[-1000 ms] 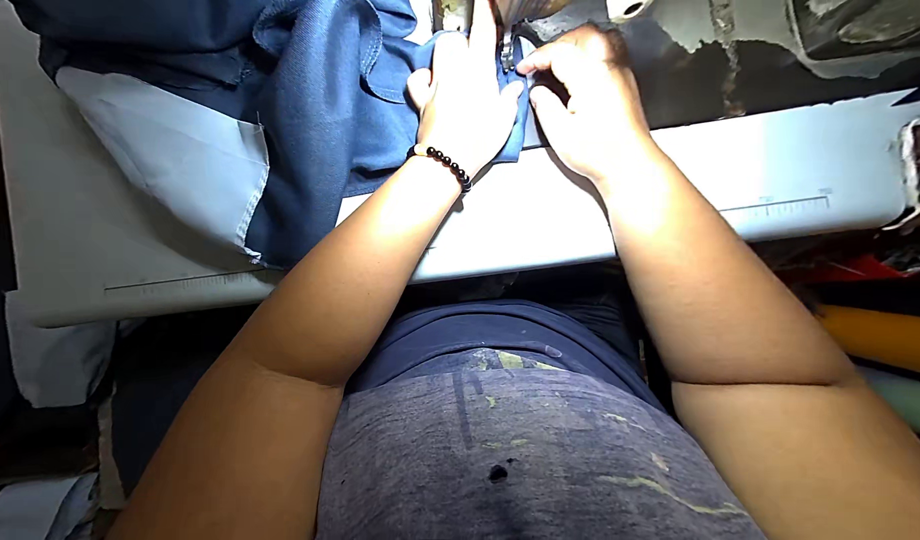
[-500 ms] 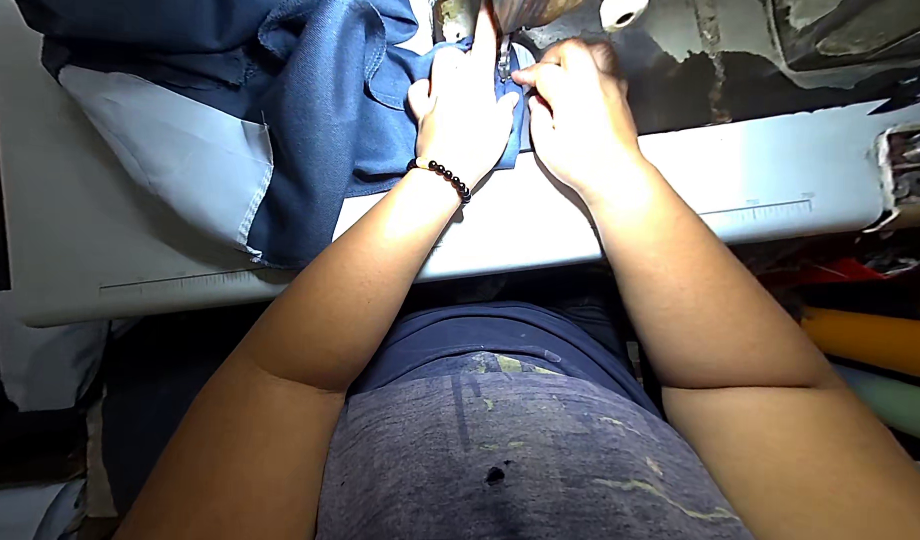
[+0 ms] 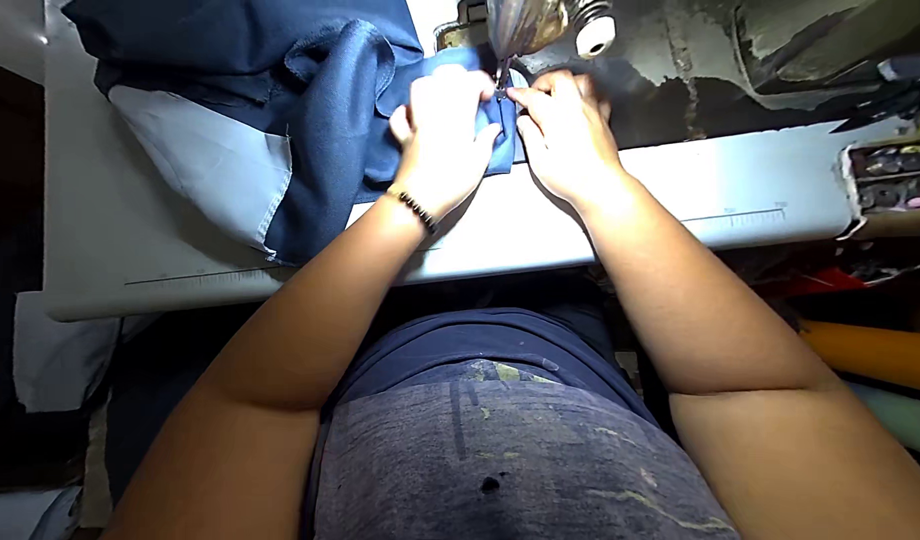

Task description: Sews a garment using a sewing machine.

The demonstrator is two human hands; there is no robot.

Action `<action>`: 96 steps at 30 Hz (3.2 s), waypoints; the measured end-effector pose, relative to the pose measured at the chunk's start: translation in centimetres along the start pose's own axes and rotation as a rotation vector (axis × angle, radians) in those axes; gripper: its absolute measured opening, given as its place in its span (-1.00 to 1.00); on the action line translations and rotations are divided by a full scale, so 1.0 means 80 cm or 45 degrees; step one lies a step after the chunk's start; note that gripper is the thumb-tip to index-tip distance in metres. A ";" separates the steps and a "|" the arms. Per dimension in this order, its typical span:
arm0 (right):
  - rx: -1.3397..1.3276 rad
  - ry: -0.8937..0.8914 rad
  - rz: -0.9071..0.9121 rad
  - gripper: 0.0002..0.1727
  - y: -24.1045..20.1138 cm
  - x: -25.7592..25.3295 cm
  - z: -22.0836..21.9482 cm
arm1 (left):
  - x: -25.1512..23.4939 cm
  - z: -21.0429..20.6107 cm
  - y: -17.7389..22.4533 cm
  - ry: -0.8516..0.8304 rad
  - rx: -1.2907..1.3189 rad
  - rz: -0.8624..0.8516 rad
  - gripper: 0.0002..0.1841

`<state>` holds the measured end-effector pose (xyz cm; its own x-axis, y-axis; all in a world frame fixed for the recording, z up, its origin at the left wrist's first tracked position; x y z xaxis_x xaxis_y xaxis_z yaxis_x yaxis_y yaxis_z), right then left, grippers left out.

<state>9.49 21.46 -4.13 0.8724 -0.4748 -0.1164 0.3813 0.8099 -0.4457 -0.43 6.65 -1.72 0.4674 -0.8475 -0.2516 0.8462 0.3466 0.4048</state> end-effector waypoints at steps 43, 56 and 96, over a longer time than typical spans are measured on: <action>0.274 -0.243 0.106 -0.59 -0.069 0.075 0.027 | 0.023 0.074 0.026 -0.101 -0.013 -0.655 -0.76; -0.411 -0.007 -0.328 -0.64 -0.001 0.050 0.057 | 0.028 -0.030 -0.013 -0.048 0.218 -0.490 -0.68; -0.214 0.101 -0.007 -0.84 -0.031 0.072 0.004 | 0.061 -0.025 -0.006 -0.198 0.194 -0.551 -0.53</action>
<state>13.69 16.79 -3.39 0.8409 -0.5102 -0.1804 0.3237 0.7415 -0.5877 1.98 3.18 -4.92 0.0269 -0.9550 -0.2954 0.9021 -0.1041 0.4188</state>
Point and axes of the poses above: each hand's wrist, its own x-axis away from the middle knuckle, its own z-axis out of the back of the hand, y = z × x, the point moved 1 cm from there along -x, towards the middle knuckle, and after that the axes turned 9 degrees about -z, right-handed, at the moved point
